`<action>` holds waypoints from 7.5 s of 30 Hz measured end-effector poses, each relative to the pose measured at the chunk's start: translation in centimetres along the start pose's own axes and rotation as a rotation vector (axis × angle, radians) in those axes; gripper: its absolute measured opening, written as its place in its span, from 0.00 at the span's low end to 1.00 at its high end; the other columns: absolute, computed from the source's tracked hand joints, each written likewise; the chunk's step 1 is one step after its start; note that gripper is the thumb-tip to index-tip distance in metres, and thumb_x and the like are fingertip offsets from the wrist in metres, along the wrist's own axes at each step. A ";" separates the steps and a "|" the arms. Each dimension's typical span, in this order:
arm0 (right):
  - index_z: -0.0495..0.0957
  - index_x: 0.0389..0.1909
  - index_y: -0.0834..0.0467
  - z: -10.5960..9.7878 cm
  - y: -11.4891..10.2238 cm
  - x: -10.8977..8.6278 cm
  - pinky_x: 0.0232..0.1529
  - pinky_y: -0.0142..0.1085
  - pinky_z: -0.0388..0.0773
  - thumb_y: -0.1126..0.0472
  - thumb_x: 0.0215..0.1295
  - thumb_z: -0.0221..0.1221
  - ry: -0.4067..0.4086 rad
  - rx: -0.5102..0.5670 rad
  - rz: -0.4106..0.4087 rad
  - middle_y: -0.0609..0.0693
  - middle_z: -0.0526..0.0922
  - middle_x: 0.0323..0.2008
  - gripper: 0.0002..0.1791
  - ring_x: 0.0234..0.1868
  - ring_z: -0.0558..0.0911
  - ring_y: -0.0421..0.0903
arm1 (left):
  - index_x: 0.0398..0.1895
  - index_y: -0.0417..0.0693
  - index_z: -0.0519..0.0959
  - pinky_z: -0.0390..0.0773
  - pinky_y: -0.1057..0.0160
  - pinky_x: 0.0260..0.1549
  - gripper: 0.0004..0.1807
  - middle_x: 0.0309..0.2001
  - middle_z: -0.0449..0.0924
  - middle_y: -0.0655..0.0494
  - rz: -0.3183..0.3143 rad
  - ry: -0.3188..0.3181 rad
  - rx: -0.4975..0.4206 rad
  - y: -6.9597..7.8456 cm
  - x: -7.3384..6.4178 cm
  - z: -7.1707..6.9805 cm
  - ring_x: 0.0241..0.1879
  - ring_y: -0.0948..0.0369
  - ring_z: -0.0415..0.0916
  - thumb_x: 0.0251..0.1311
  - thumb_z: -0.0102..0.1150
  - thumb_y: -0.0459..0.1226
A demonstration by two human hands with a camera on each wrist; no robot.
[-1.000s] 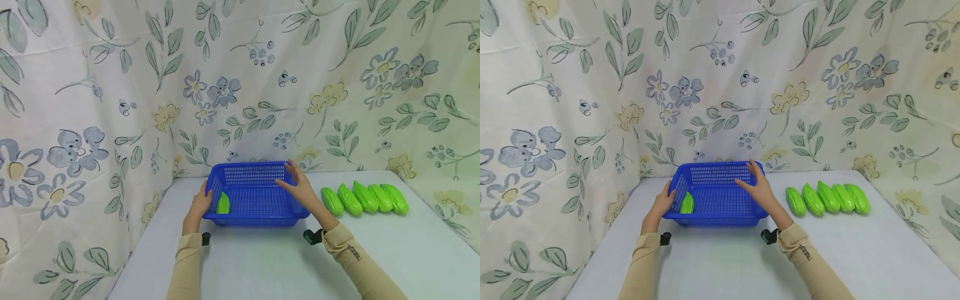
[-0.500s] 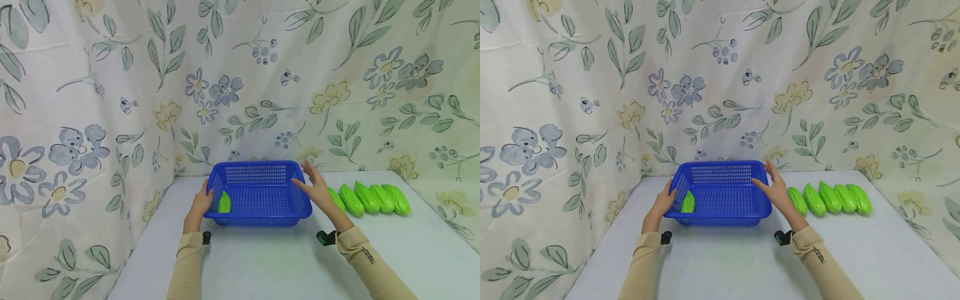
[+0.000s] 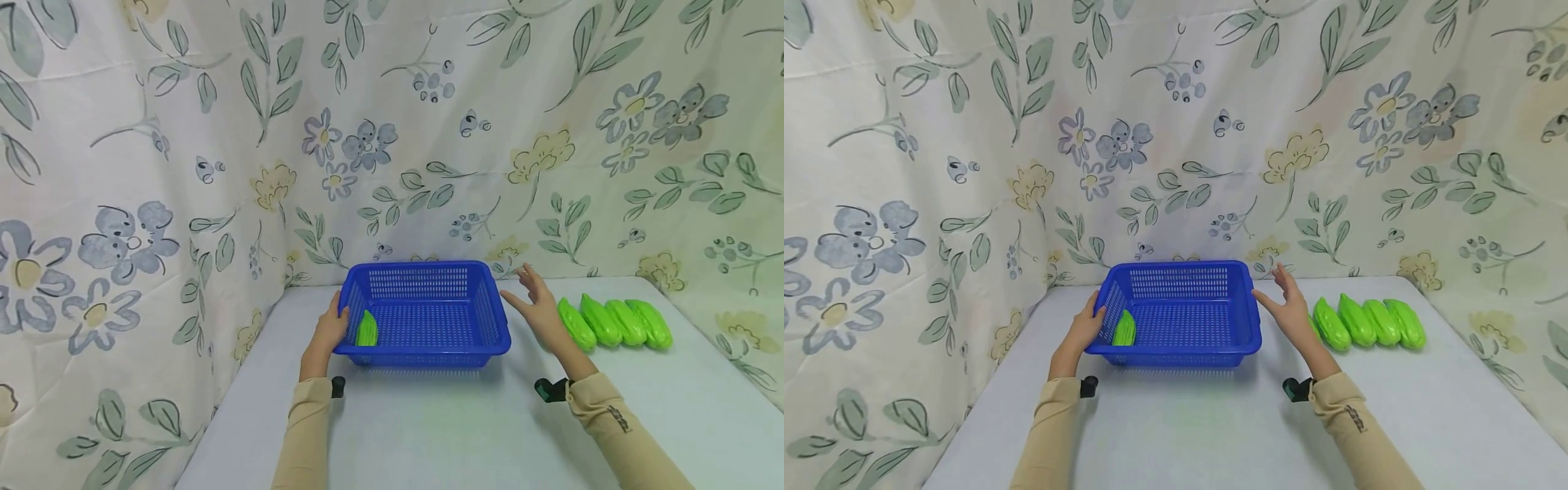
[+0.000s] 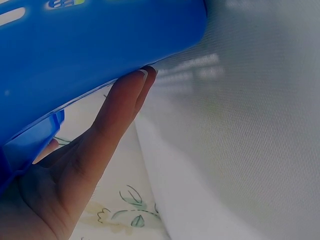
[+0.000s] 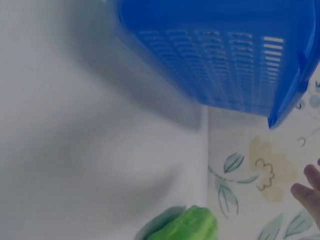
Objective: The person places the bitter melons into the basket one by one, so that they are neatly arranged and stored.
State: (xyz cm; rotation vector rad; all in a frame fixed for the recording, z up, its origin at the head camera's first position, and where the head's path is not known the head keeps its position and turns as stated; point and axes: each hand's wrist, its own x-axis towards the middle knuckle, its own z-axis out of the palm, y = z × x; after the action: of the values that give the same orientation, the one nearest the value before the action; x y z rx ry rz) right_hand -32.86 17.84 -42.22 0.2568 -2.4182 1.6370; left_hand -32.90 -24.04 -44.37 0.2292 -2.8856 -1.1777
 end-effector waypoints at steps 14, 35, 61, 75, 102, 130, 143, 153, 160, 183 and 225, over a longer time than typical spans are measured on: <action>0.35 0.78 0.60 -1.8 3.0 -0.2 0.74 0.59 0.47 0.53 0.66 0.62 0.024 -0.043 0.096 0.69 0.49 0.75 0.53 0.76 0.50 0.67 | 0.79 0.50 0.41 0.69 0.36 0.60 0.33 0.71 0.59 0.32 -0.001 0.003 -0.005 0.1 0.0 -0.1 0.65 0.35 0.67 0.76 0.34 0.45; 0.34 0.77 0.64 -2.8 6.3 -0.9 0.72 0.61 0.52 0.51 0.67 0.60 -0.005 -0.132 0.233 0.71 0.49 0.74 0.53 0.75 0.50 0.70 | 0.79 0.51 0.42 0.72 0.36 0.57 0.33 0.71 0.60 0.32 0.000 0.012 -0.003 0.0 0.2 0.1 0.62 0.35 0.71 0.76 0.34 0.45; 0.35 0.77 0.64 -2.4 9.1 -1.1 0.74 0.61 0.46 0.52 0.68 0.59 -0.052 -0.178 0.337 0.71 0.42 0.75 0.52 0.76 0.44 0.70 | 0.79 0.49 0.42 0.73 0.38 0.56 0.33 0.71 0.60 0.32 0.016 0.014 0.004 -0.1 0.2 0.0 0.60 0.36 0.73 0.76 0.34 0.45; 0.37 0.77 0.63 -2.6 9.3 -1.1 0.73 0.63 0.44 0.53 0.69 0.58 -0.074 -0.195 0.348 0.70 0.39 0.76 0.49 0.76 0.41 0.70 | 0.79 0.50 0.42 0.70 0.36 0.59 0.32 0.72 0.59 0.33 0.008 0.015 0.011 0.1 0.1 -0.1 0.65 0.34 0.67 0.76 0.34 0.45; 0.36 0.78 0.58 -3.4 7.0 -1.1 0.73 0.64 0.43 0.51 0.71 0.55 -0.041 -0.134 0.347 0.68 0.37 0.76 0.46 0.76 0.39 0.70 | 0.79 0.50 0.42 0.68 0.35 0.60 0.33 0.72 0.58 0.33 -0.002 0.004 -0.001 0.4 -0.1 -0.2 0.66 0.34 0.65 0.76 0.34 0.45; 0.39 0.78 0.55 -2.3 2.0 1.4 0.71 0.64 0.51 0.48 0.69 0.57 -0.010 -0.080 0.213 0.64 0.42 0.78 0.48 0.76 0.48 0.68 | 0.79 0.49 0.42 0.67 0.36 0.62 0.33 0.73 0.57 0.34 0.018 0.008 -0.018 0.1 0.1 -0.1 0.67 0.35 0.64 0.76 0.34 0.45; 0.41 0.78 0.55 -0.9 -1.3 2.8 0.69 0.61 0.60 0.52 0.70 0.57 -0.013 -0.062 0.136 0.64 0.46 0.77 0.45 0.74 0.56 0.67 | 0.79 0.50 0.42 0.70 0.36 0.59 0.33 0.72 0.59 0.33 0.013 0.009 -0.007 0.2 0.1 0.0 0.64 0.35 0.68 0.76 0.34 0.45; 0.43 0.78 0.55 0.8 -3.3 3.7 0.68 0.59 0.62 0.54 0.69 0.58 -0.030 -0.023 0.089 0.65 0.51 0.76 0.45 0.72 0.59 0.65 | 0.79 0.50 0.41 0.69 0.36 0.60 0.33 0.72 0.57 0.33 0.008 0.004 -0.008 0.0 -0.1 -0.1 0.66 0.35 0.66 0.76 0.34 0.45; 0.44 0.78 0.56 2.1 -4.5 4.2 0.70 0.58 0.61 0.55 0.69 0.59 -0.047 -0.004 0.067 0.64 0.52 0.76 0.44 0.73 0.59 0.64 | 0.79 0.50 0.42 0.68 0.36 0.61 0.33 0.72 0.58 0.33 0.007 0.006 -0.010 -0.2 0.0 0.2 0.66 0.35 0.66 0.76 0.34 0.45; 0.48 0.77 0.56 6.6 -8.5 5.9 0.69 0.55 0.63 0.55 0.68 0.59 -0.097 0.047 -0.023 0.61 0.55 0.76 0.42 0.69 0.64 0.62 | 0.79 0.49 0.42 0.68 0.36 0.61 0.33 0.72 0.58 0.32 0.018 0.023 0.004 0.3 0.0 -0.1 0.66 0.34 0.66 0.76 0.35 0.44; 0.49 0.77 0.57 14.9 -9.5 7.6 0.67 0.52 0.68 0.55 0.67 0.61 -0.223 0.033 0.052 0.63 0.58 0.73 0.43 0.69 0.66 0.60 | 0.79 0.48 0.44 0.68 0.36 0.61 0.33 0.71 0.60 0.32 0.008 0.033 0.002 0.4 -0.2 0.1 0.65 0.34 0.66 0.76 0.35 0.45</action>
State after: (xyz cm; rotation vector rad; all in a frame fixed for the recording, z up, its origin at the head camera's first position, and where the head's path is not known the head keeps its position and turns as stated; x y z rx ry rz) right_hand -38.87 0.25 -37.07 0.4047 -2.5796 1.7575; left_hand -32.75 -23.69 -44.20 0.2347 -2.8571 -1.1581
